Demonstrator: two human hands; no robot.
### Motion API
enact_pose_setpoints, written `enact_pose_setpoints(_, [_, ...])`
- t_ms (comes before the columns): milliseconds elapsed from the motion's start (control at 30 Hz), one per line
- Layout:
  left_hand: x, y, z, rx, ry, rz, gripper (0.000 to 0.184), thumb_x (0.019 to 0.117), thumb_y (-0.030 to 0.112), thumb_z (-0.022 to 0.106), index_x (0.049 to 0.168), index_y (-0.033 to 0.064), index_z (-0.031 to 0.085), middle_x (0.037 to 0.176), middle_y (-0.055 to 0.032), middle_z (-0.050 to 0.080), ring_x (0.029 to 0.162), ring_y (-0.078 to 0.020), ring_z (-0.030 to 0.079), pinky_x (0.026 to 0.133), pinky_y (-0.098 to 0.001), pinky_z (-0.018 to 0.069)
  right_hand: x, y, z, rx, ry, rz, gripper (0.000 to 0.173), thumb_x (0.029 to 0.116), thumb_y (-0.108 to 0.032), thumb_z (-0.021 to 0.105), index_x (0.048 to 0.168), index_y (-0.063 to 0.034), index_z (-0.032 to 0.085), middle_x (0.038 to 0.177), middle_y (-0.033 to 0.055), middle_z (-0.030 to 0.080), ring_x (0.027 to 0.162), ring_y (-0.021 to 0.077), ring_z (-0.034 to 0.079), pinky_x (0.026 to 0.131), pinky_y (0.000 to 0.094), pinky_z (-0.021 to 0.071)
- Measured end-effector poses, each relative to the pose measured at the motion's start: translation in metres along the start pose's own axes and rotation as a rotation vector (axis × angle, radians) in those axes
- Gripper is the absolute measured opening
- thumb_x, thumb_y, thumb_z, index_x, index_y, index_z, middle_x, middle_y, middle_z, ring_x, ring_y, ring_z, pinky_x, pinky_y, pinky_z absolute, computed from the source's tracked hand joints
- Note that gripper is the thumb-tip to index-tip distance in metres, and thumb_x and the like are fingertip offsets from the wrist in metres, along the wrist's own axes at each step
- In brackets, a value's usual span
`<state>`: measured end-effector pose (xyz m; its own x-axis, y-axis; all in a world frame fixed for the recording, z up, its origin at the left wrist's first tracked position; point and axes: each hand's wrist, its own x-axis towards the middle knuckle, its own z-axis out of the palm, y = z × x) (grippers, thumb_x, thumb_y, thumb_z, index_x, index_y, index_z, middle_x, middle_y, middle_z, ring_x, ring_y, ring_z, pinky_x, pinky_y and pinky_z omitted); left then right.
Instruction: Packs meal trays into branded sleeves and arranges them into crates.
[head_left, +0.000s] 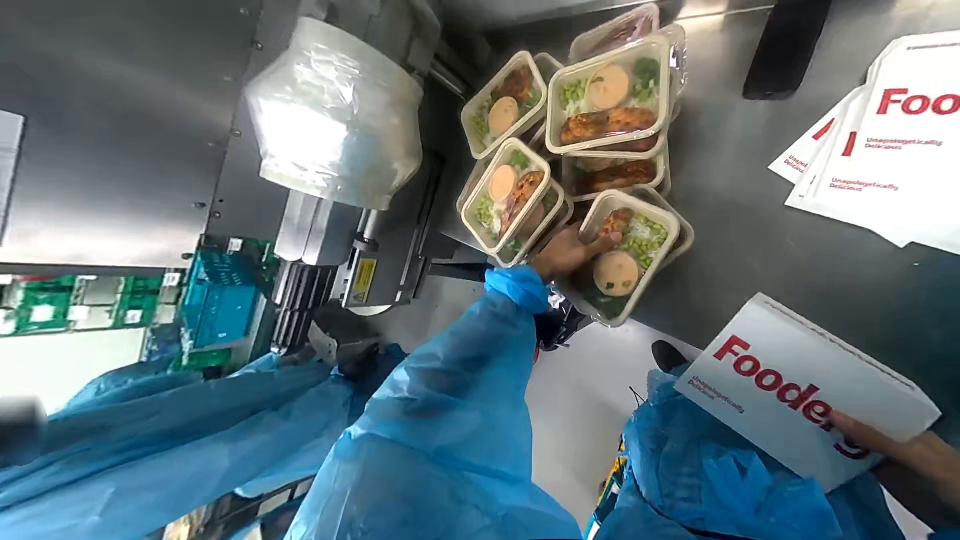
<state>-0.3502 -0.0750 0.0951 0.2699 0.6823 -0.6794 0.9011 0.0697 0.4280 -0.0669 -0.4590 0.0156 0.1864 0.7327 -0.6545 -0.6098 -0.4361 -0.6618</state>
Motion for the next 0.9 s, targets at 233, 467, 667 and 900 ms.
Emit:
enact_pose_setpoints(233, [-0.013,-0.001,0.013,-0.049,-0.047,-0.097,0.078,0.0932,0.071,0.055,0.136,0.0057,0.059,0.121,-0.0204,0.069,0.115,-0.0331,0.066,0.102,-0.0583,0.0504,-0.001,0.002,0.007,0.072,0.166,-0.001,0.054,0.0784,-0.023,0.083,0.121,-0.0025,0.058,0.101,0.0039,0.074,0.093,0.0151,0.073,0.084,0.0348,0.0625])
enact_pose_setpoints(467, [-0.017,-0.016,0.024,0.041,0.158,-0.191,0.098,0.0861,0.083,0.051,0.151,0.0094,0.045,0.149,-0.0272,0.048,0.133,-0.0431,0.052,0.107,-0.0654,0.0433,0.004,0.001,0.013,0.149,0.174,0.048,0.043,0.0813,-0.019,0.077,0.117,-0.0030,0.060,0.097,0.0038,0.074,0.088,0.0148,0.074,0.079,0.0341,0.0635])
enact_pose_setpoints(667, [-0.024,-0.029,0.027,-0.255,-0.045,-0.302,0.087,0.0944,0.077,0.044,0.137,0.0020,0.058,0.123,-0.0218,0.068,0.114,-0.0321,0.066,0.100,-0.0540,0.0528,0.004,0.001,0.011,0.209,0.164,0.080,0.048,0.0824,-0.018,0.077,0.122,-0.0019,0.056,0.100,0.0065,0.073,0.090,0.0168,0.073,0.080,0.0360,0.0635])
enact_pose_setpoints(900, [-0.056,0.059,0.131,-1.158,-0.054,-0.377,0.100,0.0860,0.090,0.033,0.153,0.0162,0.039,0.134,-0.0230,0.059,0.106,-0.0380,0.067,0.086,-0.0548,0.0579,-0.004,-0.025,0.005,0.310,0.191,-0.166,0.022,0.0933,-0.005,0.059,0.115,-0.0075,0.059,0.099,-0.0037,0.075,0.095,0.0081,0.072,0.089,0.0298,0.0603])
